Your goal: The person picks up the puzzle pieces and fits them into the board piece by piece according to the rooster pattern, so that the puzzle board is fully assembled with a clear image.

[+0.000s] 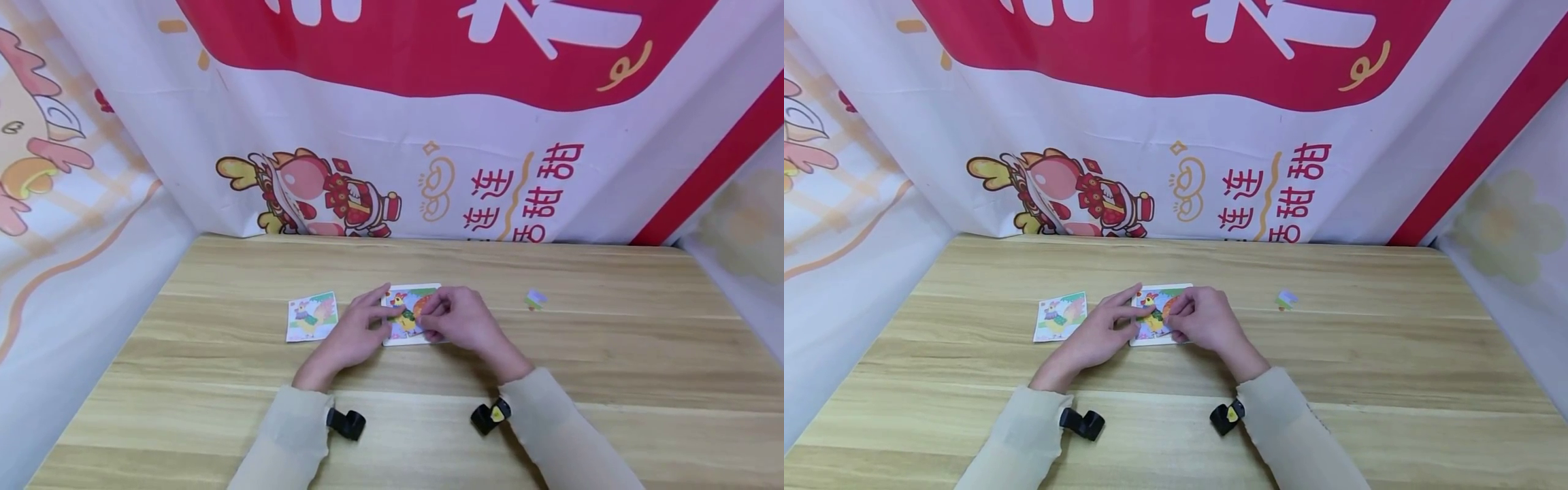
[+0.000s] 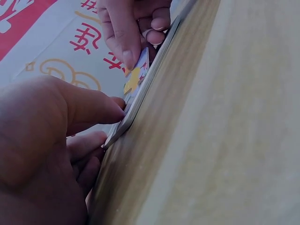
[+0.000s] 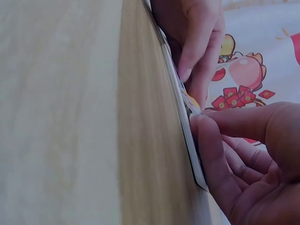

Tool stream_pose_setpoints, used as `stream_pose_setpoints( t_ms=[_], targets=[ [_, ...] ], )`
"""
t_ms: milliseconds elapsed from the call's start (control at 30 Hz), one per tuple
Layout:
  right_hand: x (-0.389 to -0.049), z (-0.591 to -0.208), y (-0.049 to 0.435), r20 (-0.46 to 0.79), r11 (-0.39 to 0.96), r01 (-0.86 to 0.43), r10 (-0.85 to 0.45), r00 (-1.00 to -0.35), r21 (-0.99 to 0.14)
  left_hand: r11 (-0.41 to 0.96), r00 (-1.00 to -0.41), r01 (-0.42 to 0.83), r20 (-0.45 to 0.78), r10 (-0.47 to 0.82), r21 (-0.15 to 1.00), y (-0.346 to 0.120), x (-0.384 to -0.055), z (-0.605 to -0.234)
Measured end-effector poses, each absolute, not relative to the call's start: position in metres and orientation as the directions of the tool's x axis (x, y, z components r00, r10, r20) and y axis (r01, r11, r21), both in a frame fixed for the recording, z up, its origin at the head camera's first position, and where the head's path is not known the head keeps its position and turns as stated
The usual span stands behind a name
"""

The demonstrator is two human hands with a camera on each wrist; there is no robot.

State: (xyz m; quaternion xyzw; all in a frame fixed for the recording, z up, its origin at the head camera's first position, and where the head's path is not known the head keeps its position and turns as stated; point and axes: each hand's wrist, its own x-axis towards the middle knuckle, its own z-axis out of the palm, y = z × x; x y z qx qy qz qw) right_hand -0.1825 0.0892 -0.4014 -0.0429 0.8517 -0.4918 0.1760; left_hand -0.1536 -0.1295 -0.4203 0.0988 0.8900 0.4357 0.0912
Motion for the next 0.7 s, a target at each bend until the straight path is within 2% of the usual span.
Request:
stream_pose_setpoints(
  t_ms=[700],
  targets=[
    [-0.1805, -0.3966, 0.0891, -0.121, 0.725, -0.124, -0.277, -0.953, -0.678, 0.604, -0.975, 0.093, -0.051, 0.218, 0.791, -0.1235, -0.1549, -0.4228]
  ],
)
